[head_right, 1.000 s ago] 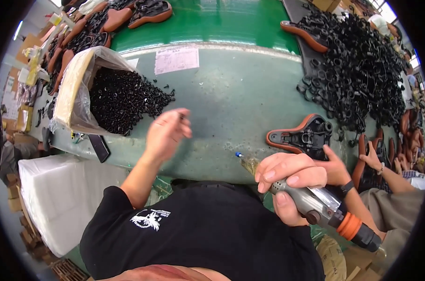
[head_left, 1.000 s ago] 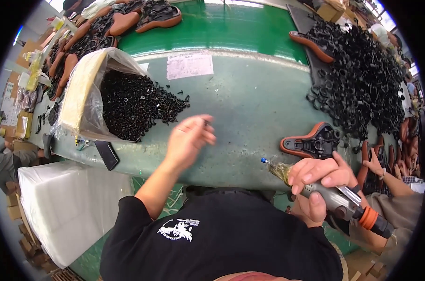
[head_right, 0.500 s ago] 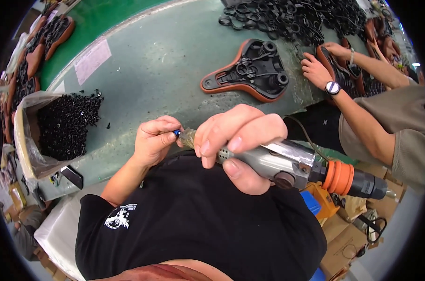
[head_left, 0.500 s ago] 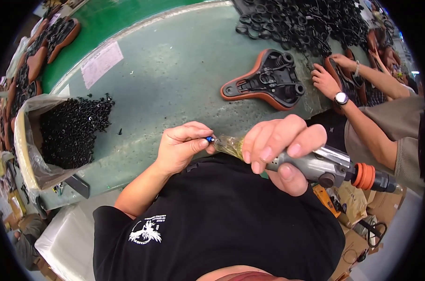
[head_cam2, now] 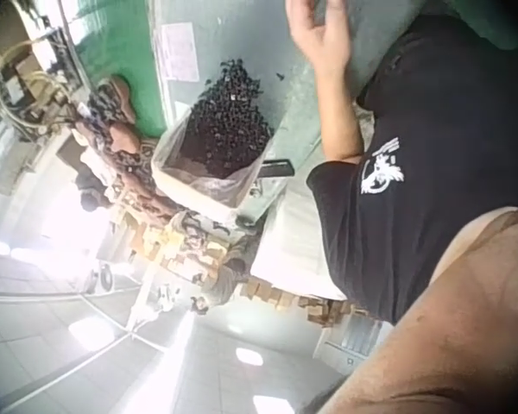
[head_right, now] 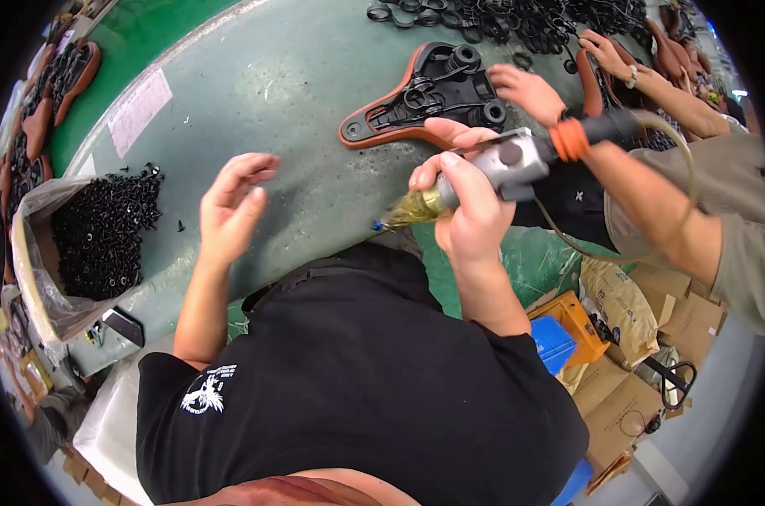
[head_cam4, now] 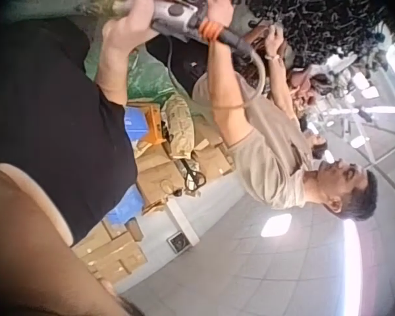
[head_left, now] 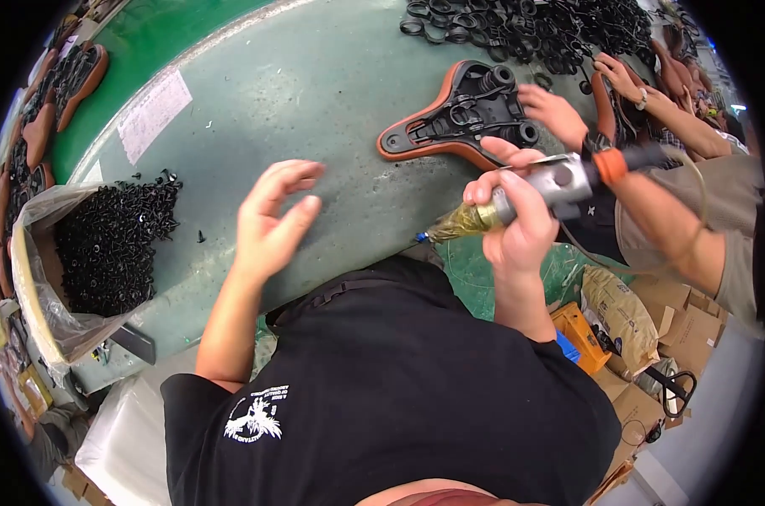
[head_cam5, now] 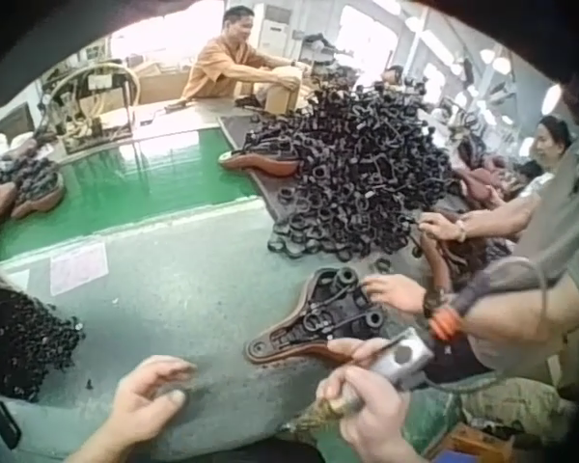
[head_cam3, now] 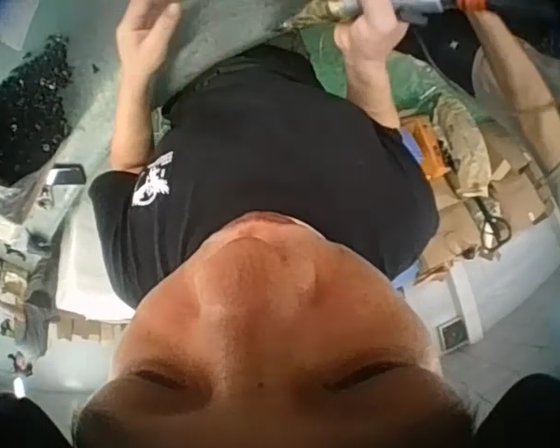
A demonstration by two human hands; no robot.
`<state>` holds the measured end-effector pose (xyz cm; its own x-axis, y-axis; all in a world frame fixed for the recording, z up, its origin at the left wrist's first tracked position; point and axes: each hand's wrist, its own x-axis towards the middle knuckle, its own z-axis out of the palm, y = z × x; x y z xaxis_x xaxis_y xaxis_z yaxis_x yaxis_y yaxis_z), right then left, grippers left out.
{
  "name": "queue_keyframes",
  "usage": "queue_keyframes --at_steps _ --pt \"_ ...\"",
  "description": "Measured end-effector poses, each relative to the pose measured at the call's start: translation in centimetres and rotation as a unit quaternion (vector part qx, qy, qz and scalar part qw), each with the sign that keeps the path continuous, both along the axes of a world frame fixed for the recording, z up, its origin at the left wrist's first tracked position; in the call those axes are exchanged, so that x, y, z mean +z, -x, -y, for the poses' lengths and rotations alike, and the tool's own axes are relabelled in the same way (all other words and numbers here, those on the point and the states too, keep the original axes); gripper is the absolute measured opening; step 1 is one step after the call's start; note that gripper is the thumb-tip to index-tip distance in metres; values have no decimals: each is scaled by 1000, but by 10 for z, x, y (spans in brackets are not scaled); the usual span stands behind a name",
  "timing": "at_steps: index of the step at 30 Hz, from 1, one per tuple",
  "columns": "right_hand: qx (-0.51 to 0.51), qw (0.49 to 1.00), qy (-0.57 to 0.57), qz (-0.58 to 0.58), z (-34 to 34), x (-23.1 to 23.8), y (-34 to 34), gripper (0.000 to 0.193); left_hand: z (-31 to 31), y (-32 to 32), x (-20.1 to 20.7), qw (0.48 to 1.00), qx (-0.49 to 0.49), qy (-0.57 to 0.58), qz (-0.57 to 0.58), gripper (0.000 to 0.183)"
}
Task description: Assembling bicycle seats by using a pneumatic screwdriver to secure components.
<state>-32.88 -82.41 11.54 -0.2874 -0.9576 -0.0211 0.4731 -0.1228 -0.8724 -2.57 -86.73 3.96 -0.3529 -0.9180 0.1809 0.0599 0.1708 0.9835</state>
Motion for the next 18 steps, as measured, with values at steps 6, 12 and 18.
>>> queue_keyframes --at_steps 6,12,18 --pt "15 992 -101 -68 13 -41 17 21 -20 -47 -24 992 77 -96 -20 24" --pt "163 980 -93 -71 51 -42 -21 21 -19 -41 -8 988 109 14 111 20" --pt "484 853 -157 -111 48 -27 -27 27 8 -41 -4 899 233 219 300 45"
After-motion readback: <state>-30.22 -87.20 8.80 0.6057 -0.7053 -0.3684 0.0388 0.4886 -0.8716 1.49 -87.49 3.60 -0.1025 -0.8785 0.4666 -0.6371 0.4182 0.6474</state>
